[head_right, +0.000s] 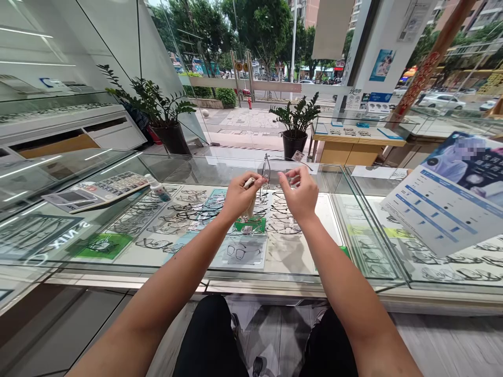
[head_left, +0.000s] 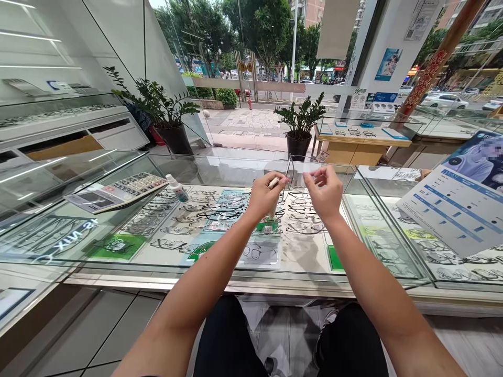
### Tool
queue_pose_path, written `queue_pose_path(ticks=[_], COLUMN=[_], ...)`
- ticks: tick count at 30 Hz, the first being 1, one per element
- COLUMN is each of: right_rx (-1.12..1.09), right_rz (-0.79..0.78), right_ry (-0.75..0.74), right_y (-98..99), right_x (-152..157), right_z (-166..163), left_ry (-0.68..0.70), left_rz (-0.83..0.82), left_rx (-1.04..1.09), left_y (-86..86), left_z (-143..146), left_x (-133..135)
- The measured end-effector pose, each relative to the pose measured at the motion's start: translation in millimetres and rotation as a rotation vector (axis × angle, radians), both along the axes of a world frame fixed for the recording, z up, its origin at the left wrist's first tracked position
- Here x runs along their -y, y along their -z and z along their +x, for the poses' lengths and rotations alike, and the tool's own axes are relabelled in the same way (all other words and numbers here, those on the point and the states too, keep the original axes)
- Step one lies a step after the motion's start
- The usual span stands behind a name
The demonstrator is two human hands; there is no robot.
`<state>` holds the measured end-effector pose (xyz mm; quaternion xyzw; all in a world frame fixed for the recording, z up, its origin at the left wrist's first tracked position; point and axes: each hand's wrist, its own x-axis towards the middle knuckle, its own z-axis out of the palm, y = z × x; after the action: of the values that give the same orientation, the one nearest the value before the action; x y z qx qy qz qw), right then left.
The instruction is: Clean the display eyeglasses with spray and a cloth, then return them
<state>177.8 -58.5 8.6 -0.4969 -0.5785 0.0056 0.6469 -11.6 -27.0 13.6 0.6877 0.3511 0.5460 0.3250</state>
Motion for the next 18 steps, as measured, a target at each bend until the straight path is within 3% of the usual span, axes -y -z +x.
queue_pose_path(ticks=[8,18], right_rx=[0.128,0.154], right_rz=[-0.036,0.025], right_ry=[-0.043,0.075], right_y=[8.2,13.1], right_x=[-2.9,-10.7], right_z=[-2.3,2.3], left_ry=[0.088,-0.039], left_rz=[0.036,0.027], left_rx=[-0.015,0.062], left_y=[2.8,4.2], left_z=[5.6,4.2], left_x=[6.2,3.6])
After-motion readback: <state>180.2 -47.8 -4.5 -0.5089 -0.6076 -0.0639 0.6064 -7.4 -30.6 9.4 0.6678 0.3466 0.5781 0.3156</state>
